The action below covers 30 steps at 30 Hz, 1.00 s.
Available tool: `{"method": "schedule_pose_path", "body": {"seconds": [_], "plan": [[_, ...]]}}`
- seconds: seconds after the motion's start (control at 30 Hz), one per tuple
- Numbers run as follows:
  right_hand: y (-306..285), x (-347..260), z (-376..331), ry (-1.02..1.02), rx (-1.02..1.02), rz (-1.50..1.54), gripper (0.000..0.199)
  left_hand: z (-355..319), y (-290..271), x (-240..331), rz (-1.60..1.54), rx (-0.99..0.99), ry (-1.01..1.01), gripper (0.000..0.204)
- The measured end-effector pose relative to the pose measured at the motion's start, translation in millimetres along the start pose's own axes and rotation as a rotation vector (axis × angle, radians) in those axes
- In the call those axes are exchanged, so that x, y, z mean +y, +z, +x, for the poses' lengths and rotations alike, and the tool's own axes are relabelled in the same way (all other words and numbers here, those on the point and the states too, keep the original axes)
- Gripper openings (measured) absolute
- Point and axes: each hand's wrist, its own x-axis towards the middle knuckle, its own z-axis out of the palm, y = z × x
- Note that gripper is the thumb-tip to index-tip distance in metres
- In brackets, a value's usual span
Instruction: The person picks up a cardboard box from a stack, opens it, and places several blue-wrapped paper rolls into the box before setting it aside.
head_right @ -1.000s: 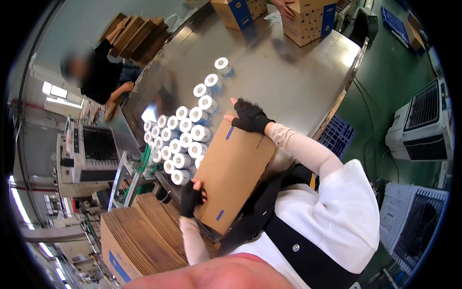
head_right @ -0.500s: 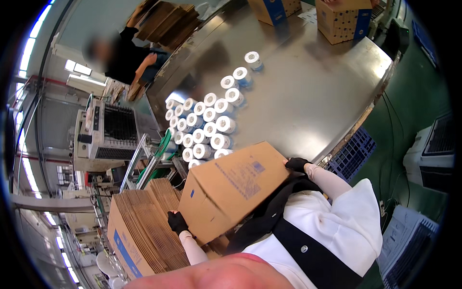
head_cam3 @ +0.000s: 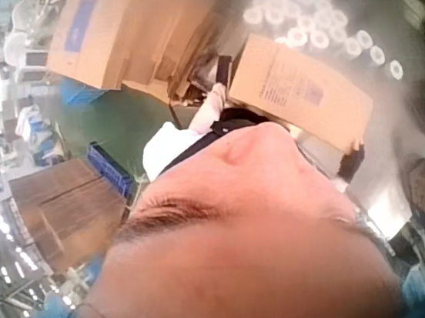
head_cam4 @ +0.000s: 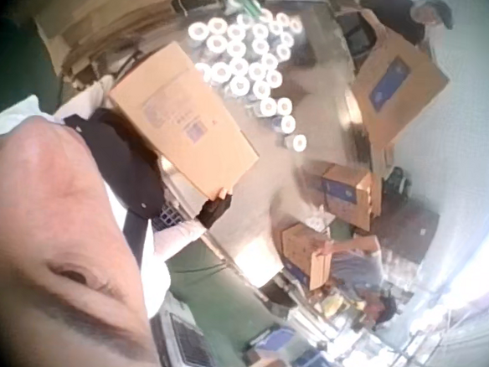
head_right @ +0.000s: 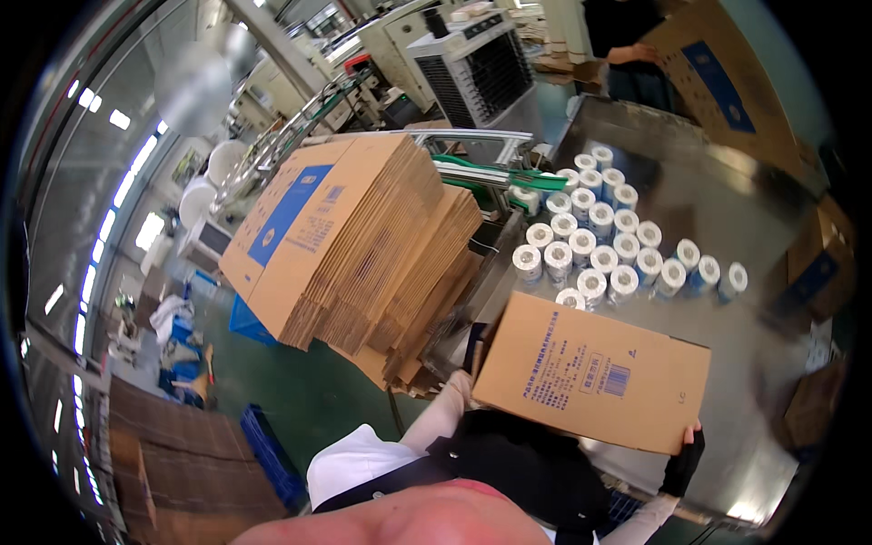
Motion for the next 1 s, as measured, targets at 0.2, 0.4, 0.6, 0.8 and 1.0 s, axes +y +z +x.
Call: {"method": "schedule_pose_path", "body": {"seconds": [0.2, 0.4, 0.6, 0.8, 1.0], "plan": [[-6.9, -109.2, 39.6, -0.096, 0.037, 0.08, 0.053, -44.9, 94.0, 15.8, -0.417, -0.383, -0.099, 0.036], [68.7, -167.4, 50.3, -0.268, -0.085, -0.055, 0.06, -10.1, 68.4, 14.1, 0.119, -0.283, 0.047, 0.046], [212.6, -169.6, 32.6, -0.739, -0.267, -0.514, 0.045, -9.8, 90.2, 41.8, 0.892, 0.032, 0.282, 0.066], [330.0, -85.1, -14.7, -0.849, -0.837, -0.684, 0.021, -34.5, 135.8, 139.9, 0.608, -0.037, 0.389, 0.097], [329.9, -59.2, -11.6, -0.893, -0.68, -0.735, 0.012, -57.8, 148.5, 138.1, 1.123, 0.111, 0.416, 0.09]]}}
